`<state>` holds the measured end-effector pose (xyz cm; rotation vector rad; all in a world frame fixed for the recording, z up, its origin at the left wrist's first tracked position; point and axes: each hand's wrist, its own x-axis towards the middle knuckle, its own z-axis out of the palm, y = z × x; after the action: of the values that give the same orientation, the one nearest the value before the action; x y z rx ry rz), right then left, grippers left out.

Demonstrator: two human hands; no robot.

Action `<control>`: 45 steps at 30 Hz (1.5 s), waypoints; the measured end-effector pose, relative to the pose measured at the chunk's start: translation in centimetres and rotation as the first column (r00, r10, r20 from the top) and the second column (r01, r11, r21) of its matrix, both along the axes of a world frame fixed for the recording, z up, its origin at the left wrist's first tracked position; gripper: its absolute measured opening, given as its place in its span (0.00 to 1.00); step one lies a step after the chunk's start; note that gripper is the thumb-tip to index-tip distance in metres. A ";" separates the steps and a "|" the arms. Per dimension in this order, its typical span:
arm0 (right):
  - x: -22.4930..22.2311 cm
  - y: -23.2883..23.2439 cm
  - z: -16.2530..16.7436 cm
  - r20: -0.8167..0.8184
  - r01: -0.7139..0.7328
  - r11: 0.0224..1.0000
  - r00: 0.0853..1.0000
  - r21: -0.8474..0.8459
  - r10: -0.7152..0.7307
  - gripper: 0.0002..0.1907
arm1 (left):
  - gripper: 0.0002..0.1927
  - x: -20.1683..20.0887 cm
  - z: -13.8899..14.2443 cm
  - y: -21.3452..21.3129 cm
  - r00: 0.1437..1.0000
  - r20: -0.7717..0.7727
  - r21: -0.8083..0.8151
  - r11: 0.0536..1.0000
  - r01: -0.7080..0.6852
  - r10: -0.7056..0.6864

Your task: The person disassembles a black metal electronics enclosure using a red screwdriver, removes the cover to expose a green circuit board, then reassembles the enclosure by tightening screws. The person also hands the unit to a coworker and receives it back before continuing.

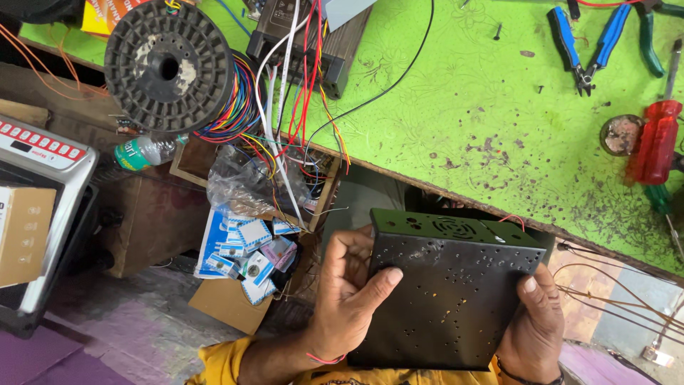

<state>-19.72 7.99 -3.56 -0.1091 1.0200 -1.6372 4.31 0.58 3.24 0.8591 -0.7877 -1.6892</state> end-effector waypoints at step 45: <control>1.2 0.0 -0.9 -0.100 -0.078 0.996 0.992 0.043 0.082 0.18 | 0.28 2.5 -4.4 -0.5 0.998 0.043 0.116 0.992 -0.041 0.036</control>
<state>-18.53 8.00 -4.47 -0.2063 1.1102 -1.5514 6.82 0.04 -1.11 0.9866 -0.7005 -1.7010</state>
